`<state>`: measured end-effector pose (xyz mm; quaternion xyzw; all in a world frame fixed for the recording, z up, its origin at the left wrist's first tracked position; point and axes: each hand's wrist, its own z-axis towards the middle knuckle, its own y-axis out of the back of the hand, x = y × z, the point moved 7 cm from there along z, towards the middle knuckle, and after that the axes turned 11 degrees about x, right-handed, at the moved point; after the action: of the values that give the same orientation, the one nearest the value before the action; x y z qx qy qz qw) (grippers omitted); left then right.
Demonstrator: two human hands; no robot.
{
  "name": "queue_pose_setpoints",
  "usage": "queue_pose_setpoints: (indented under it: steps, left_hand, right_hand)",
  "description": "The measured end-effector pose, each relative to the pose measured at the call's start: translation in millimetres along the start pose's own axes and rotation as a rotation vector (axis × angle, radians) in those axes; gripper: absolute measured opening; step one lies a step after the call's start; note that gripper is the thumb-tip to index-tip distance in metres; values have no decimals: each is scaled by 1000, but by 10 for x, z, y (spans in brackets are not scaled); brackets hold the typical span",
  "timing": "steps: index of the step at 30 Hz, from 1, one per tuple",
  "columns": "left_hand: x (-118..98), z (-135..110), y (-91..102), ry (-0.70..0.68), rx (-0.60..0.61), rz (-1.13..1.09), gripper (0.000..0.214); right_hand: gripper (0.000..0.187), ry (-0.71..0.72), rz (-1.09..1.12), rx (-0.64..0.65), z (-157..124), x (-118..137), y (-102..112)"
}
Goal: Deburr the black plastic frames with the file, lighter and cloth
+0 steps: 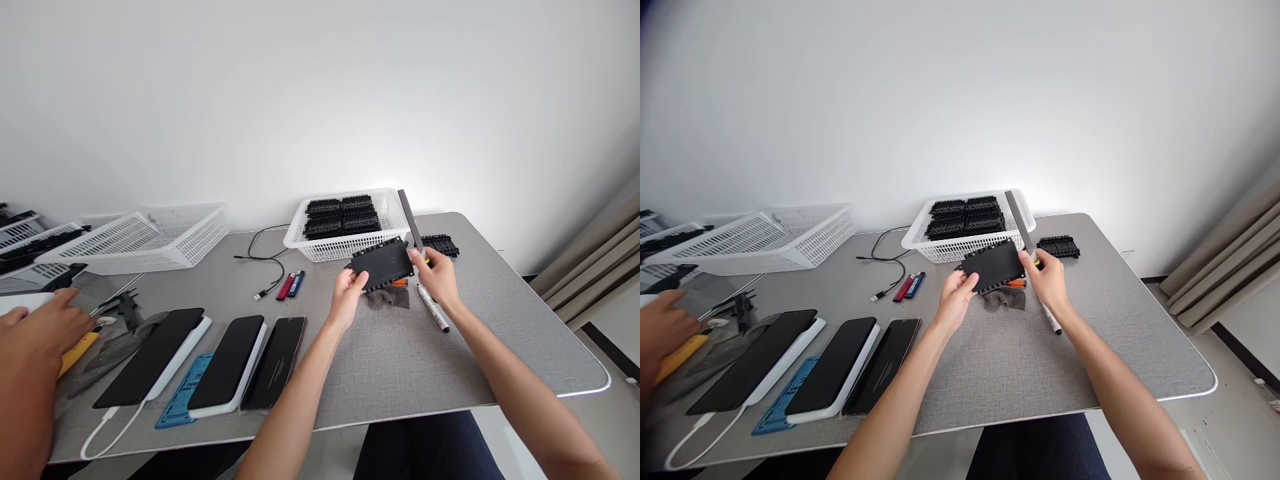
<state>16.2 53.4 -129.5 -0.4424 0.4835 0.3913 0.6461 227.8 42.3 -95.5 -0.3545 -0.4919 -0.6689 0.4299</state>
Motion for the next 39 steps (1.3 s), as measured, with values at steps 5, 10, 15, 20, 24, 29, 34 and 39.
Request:
queue_pose_setpoints:
  steps: [5, 10, 15, 20, 24, 29, 34, 39]
  left_hand:
    - [-30, 12, 54, -18, -18, -73, 42]
    - [-33, 26, 76, -68, -16, -69, 42]
    - [-53, 24, 69, -85, -12, -61, 40]
    - [-99, 16, 27, -86, 26, -62, 40]
    - [-118, 15, -7, -97, 48, -69, 38]
    - [-126, 25, 1, -115, 50, -74, 41]
    - [-140, 36, 56, -123, 36, -70, 42]
    - [-149, 32, 48, -99, 55, -50, 42]
  right_hand:
    - [47, 125, -104, 161, 63, 75, 108]
    - [50, 99, -311, 418, 52, 45, -40]
    - [56, 124, -488, 547, -15, 64, -177]
    - [57, 120, -643, 500, -25, 76, -182]
    - [58, 84, -695, 472, -6, 28, -186]
    - [61, 26, -722, 396, 26, -17, -153]
    - [65, 33, -763, 364, 39, -8, -100]
    - [67, 73, -805, 345, 27, 53, -81]
